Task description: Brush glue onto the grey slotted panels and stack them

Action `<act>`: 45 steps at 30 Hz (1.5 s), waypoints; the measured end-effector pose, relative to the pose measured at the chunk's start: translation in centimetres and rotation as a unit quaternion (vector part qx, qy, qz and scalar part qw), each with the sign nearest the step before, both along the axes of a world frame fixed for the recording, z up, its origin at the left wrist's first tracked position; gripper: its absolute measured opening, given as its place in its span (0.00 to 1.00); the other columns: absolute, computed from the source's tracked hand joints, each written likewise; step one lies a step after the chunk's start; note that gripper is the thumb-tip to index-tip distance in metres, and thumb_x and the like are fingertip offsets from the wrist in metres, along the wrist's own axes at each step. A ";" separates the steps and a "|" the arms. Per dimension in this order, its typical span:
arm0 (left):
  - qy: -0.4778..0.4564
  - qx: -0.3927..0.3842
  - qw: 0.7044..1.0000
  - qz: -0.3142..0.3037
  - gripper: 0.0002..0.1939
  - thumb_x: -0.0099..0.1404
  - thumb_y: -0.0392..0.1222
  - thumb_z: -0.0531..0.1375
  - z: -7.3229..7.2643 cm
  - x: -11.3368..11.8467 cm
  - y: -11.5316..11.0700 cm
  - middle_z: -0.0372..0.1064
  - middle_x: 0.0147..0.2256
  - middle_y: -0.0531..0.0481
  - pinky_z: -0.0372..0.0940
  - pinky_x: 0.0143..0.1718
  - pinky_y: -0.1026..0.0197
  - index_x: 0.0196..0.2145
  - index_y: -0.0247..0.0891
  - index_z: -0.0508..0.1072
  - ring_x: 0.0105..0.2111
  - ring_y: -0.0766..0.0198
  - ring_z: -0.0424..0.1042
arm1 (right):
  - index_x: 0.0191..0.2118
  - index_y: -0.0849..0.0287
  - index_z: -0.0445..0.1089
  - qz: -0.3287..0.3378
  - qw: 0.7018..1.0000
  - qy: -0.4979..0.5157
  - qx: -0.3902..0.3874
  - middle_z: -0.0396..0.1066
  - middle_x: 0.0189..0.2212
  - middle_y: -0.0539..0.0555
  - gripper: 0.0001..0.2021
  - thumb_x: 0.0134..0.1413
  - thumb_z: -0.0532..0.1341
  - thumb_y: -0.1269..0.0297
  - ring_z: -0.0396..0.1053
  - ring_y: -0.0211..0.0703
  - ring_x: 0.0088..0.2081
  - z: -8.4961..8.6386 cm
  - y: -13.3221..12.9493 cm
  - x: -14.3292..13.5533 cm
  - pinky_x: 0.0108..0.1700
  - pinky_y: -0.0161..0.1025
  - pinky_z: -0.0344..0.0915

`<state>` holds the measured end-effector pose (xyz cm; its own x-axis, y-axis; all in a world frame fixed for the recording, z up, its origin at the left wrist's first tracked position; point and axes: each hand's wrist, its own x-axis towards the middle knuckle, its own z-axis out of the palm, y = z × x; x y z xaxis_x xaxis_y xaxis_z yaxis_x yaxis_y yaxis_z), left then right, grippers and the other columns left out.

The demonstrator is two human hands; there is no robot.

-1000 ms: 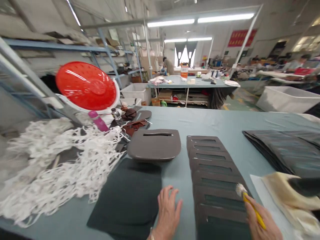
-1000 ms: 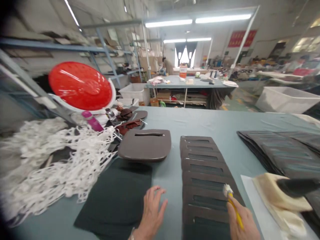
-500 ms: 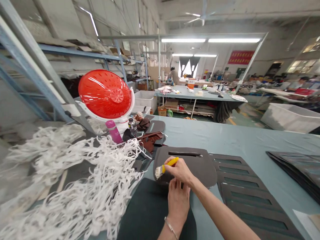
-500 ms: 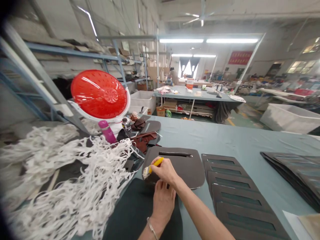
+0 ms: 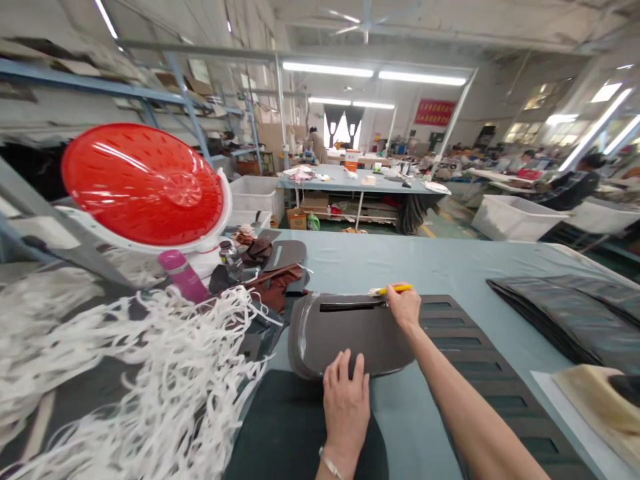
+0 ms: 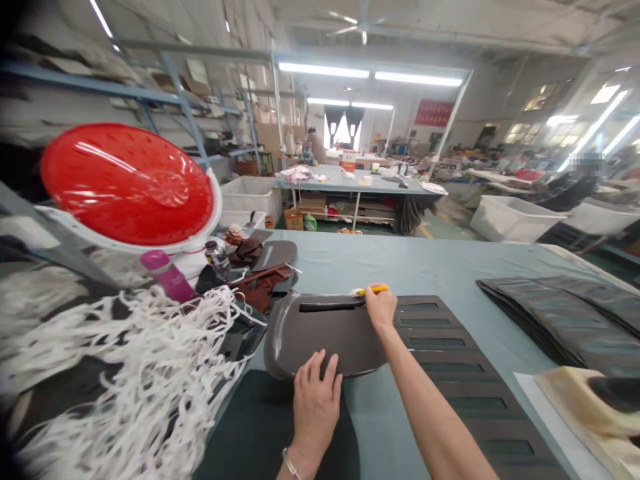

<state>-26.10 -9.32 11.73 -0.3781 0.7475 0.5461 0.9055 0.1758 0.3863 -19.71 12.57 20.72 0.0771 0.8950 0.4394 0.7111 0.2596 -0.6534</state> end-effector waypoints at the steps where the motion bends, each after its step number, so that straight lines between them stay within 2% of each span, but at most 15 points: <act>1: 0.005 -0.001 1.000 -0.003 0.18 0.65 0.42 0.54 0.2 0.0 0.0 0.62 0.54 0.46 0.59 0.53 0.47 0.53 0.48 0.67 0.54 0.54 0.60 | 0.29 0.61 0.74 -0.031 0.999 -0.015 0.009 0.72 0.20 0.55 0.16 0.47 0.53 0.56 0.70 0.47 0.27 0.2 0.5 1.9 0.34 0.38 0.61; 6: 0.014 -0.007 1.000 -0.015 0.18 0.64 0.40 0.54 0.8 0.1 0.1 0.63 0.53 0.44 0.59 0.52 0.47 0.52 0.46 0.68 0.53 0.53 0.61 | 0.27 0.59 0.72 -0.052 0.998 -0.013 0.019 0.73 0.23 0.54 0.15 0.48 0.52 0.55 0.70 0.46 0.28 -0.5 -1.4 7.7 0.35 0.37 0.60; 11: -0.024 -0.024 0.999 -0.033 0.18 0.65 0.40 0.53 1.1 0.4 -0.2 0.63 0.53 0.42 0.57 0.53 0.45 0.52 0.44 0.68 0.54 0.50 0.60 | 0.22 0.57 0.66 -0.116 0.993 -0.001 0.016 0.69 0.20 0.51 0.11 0.47 0.54 0.57 0.66 0.43 0.25 -1.5 -8.3 11.8 0.32 0.36 0.57; 14: -0.118 -0.034 0.988 -0.095 0.17 0.66 0.43 0.50 2.4 -1.3 -0.4 0.65 0.52 0.42 0.58 0.53 0.46 0.51 0.43 0.68 0.52 0.52 0.62 | 0.23 0.57 0.64 -0.107 0.991 0.058 0.054 0.67 0.19 0.49 0.09 0.49 0.56 0.59 0.65 0.40 0.24 -0.7 -13.2 10.5 0.31 0.34 0.58; 16: -0.220 -0.021 0.965 -0.141 0.19 0.68 0.44 0.47 3.6 -3.6 -0.3 0.67 0.50 0.44 0.60 0.52 0.51 0.53 0.42 0.66 0.50 0.58 0.65 | 0.25 0.58 0.65 -0.007 0.992 0.108 0.066 0.67 0.21 0.48 0.09 0.52 0.56 0.60 0.65 0.38 0.24 -0.5 -16.3 7.1 0.31 0.33 0.59; 18: -0.300 0.008 0.944 -0.134 0.20 0.69 0.44 0.44 4.5 -6.4 0.1 0.68 0.49 0.45 0.61 0.52 0.54 0.55 0.40 0.62 0.50 0.62 0.66 | 0.28 0.58 0.67 0.173 0.975 0.130 0.044 0.69 0.24 0.49 0.08 0.54 0.56 0.62 0.66 0.36 0.25 -0.9 -19.0 2.9 0.31 0.32 0.61; 21: -0.289 -0.015 0.950 -0.116 0.19 0.68 0.44 0.44 4.4 -10.2 0.7 0.70 0.46 0.46 0.60 0.52 0.54 0.52 0.39 0.64 0.47 0.62 0.68 | 0.32 0.58 0.70 0.351 0.928 0.123 0.012 0.72 0.28 0.51 0.07 0.55 0.56 0.64 0.68 0.36 0.28 -2.6 -21.2 -0.8 0.33 0.32 0.63; 23: -0.227 -0.044 0.964 -0.128 0.18 0.67 0.41 0.44 3.4 -11.6 0.9 0.70 0.44 0.46 0.60 0.51 0.54 0.48 0.39 0.68 0.46 0.61 0.67 | 0.33 0.59 0.70 0.340 0.934 0.112 -0.001 0.72 0.28 0.51 0.07 0.55 0.57 0.64 0.68 0.36 0.27 -3.7 -20.8 0.6 0.32 0.32 0.63; 26: -0.139 -0.061 0.979 -0.139 0.18 0.67 0.39 0.44 2.1 -11.5 1.0 0.69 0.44 0.45 0.60 0.50 0.54 0.48 0.40 0.69 0.45 0.60 0.66 | 0.31 0.59 0.71 0.232 0.969 0.086 -0.004 0.71 0.26 0.50 0.07 0.54 0.58 0.62 0.67 0.35 0.25 -4.2 -18.1 7.7 0.30 0.31 0.63; 28: -0.087 -0.079 0.986 -0.116 0.19 0.67 0.41 0.46 1.9 -10.4 0.8 0.67 0.43 0.45 0.61 0.47 0.53 0.52 0.43 0.67 0.43 0.59 0.65 | 0.30 0.59 0.71 0.102 0.991 0.078 0.032 0.71 0.26 0.50 0.08 0.52 0.60 0.60 0.68 0.36 0.26 -3.5 -15.9 12.5 0.31 0.32 0.64; 30: -0.031 -0.097 0.992 -0.077 0.19 0.67 0.45 0.48 2.3 -8.9 0.7 0.65 0.43 0.45 0.61 0.46 0.52 0.54 0.47 0.65 0.43 0.56 0.64 | 0.30 0.60 0.71 -0.013 0.993 0.090 0.073 0.71 0.25 0.50 0.10 0.51 0.61 0.58 0.68 0.37 0.25 -2.3 -14.2 14.1 0.30 0.33 0.64; 32: 0.020 -0.102 0.994 -0.040 0.20 0.66 0.47 0.50 2.8 -7.4 0.6 0.63 0.44 0.43 0.60 0.46 0.50 0.55 0.48 0.65 0.46 0.54 0.61 | 0.32 0.60 0.72 -0.024 0.988 0.119 0.094 0.71 0.25 0.51 0.10 0.51 0.61 0.57 0.69 0.38 0.25 -1.2 -13.2 11.2 0.30 0.33 0.64; 38: 0.076 -0.112 0.991 0.018 0.18 0.65 0.43 0.52 2.8 -5.9 1.0 0.61 0.46 0.40 0.58 0.50 0.49 0.52 0.41 0.68 0.48 0.53 0.59 | 0.33 0.57 0.74 0.240 0.954 0.169 0.059 0.75 0.31 0.51 0.07 0.51 0.59 0.62 0.72 0.39 0.32 -1.6 -13.2 -6.4 0.38 0.33 0.67; 41: 0.069 -0.103 0.992 0.017 0.19 0.65 0.44 0.51 2.7 -6.1 1.0 0.60 0.46 0.41 0.58 0.50 0.50 0.53 0.44 0.67 0.49 0.54 0.59 | 0.31 0.58 0.74 0.207 0.965 0.157 0.043 0.75 0.29 0.51 0.08 0.51 0.59 0.61 0.72 0.40 0.30 -2.4 -11.1 -4.8 0.36 0.33 0.67; 45: 0.062 -0.092 0.994 0.021 0.19 0.65 0.44 0.52 3.0 -6.1 1.1 0.61 0.46 0.41 0.58 0.50 0.48 0.54 0.48 0.66 0.50 0.52 0.59 | 0.30 0.60 0.74 0.005 0.986 0.131 0.105 0.74 0.26 0.53 0.11 0.51 0.59 0.58 0.70 0.41 0.27 -1.5 -7.6 2.4 0.34 0.35 0.65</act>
<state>-32.22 -8.23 14.69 -0.3499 0.8242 0.4452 0.9342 0.2721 0.2305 -17.34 4.96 19.24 0.2044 0.7879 0.5808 0.5214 0.4146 -0.7459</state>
